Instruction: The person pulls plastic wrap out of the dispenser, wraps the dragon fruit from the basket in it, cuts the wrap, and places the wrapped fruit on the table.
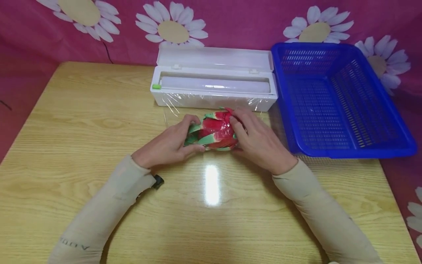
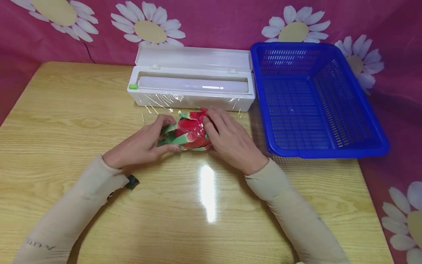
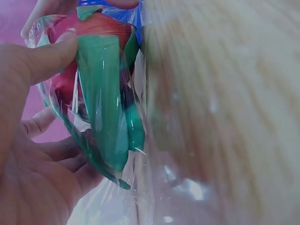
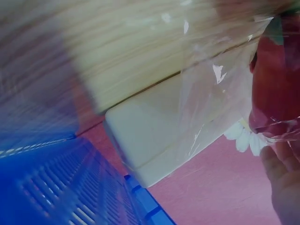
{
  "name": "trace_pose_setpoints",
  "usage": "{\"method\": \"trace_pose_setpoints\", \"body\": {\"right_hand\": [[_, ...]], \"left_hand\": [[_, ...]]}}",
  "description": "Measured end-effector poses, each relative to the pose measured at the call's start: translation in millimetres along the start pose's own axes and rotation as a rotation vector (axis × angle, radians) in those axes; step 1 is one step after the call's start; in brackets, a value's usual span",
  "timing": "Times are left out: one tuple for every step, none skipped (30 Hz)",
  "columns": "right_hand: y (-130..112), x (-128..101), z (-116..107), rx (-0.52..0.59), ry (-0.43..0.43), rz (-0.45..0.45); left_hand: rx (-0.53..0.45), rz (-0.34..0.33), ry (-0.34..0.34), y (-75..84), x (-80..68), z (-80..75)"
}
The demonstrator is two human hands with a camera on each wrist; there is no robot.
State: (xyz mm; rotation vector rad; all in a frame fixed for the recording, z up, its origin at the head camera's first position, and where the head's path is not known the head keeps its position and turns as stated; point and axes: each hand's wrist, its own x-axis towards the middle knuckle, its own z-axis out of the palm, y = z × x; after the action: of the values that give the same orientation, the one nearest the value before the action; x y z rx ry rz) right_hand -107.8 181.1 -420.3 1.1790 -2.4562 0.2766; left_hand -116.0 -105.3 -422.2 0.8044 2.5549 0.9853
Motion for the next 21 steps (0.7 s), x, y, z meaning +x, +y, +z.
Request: {"method": "trace_pose_setpoints", "body": {"right_hand": [[0,0,0,-0.018,-0.003,0.002],[0,0,1,-0.036,-0.007,0.004],[0,0,1,-0.049,-0.006,0.006],[0,1,2,-0.055,-0.008,0.011],[0,1,3,-0.061,-0.012,0.016],[0,2,4,-0.063,-0.017,0.022],[0,3,5,-0.063,-0.019,0.027],[0,4,6,-0.063,-0.017,0.032],[0,5,7,-0.061,-0.014,0.035],[0,6,8,-0.061,-0.009,0.039],[0,7,9,-0.065,0.0,0.038],[0,8,10,-0.07,0.012,0.036],[0,9,10,-0.073,0.024,0.034],[0,10,11,-0.077,0.034,0.033],[1,11,11,-0.077,0.04,0.033],[1,11,11,-0.075,0.046,0.033],[2,12,10,-0.065,0.048,0.034],[2,12,10,-0.044,0.048,0.039],[3,12,9,-0.022,0.044,0.046],[3,12,7,0.001,0.039,0.056],[4,12,6,0.027,0.031,0.067]], "left_hand": [[-0.004,0.001,0.0,-0.6,0.8,-0.2],[-0.006,0.001,0.0,-0.9,1.4,-0.6],[-0.011,0.001,-0.001,-1.1,1.6,-1.2],[-0.018,0.006,-0.002,-1.6,2.2,-1.9],[-0.021,0.008,-0.001,-2.1,2.5,-2.7],[-0.026,0.01,-0.001,-2.8,2.9,-3.6],[-0.033,0.012,-0.003,-3.4,3.2,-4.6],[-0.037,0.004,-0.006,-3.9,3.2,-5.5],[-0.044,-0.003,-0.011,-4.6,3.4,-6.3],[-0.046,-0.008,-0.013,-5.2,3.6,-7.1],[-0.046,-0.016,-0.015,-5.7,3.8,-7.8],[-0.053,-0.02,-0.02,-6.2,4.2,-8.2],[-0.058,-0.025,-0.024,-6.5,4.6,-8.7],[-0.066,-0.031,-0.027,-6.7,4.9,-9.2],[-0.074,-0.037,-0.029,-6.8,5.2,-9.8],[-0.084,-0.042,-0.029,-6.7,5.5,-10.5],[-0.095,-0.044,-0.029,-6.7,5.8,-11.1],[-0.102,-0.048,-0.03,-6.5,6.0,-11.7],[-0.109,-0.047,-0.028,-6.4,6.2,-12.3],[-0.115,-0.042,-0.028,-6.2,6.4,-13.0],[-0.117,-0.036,-0.024,-5.9,6.5,-13.8]]}}
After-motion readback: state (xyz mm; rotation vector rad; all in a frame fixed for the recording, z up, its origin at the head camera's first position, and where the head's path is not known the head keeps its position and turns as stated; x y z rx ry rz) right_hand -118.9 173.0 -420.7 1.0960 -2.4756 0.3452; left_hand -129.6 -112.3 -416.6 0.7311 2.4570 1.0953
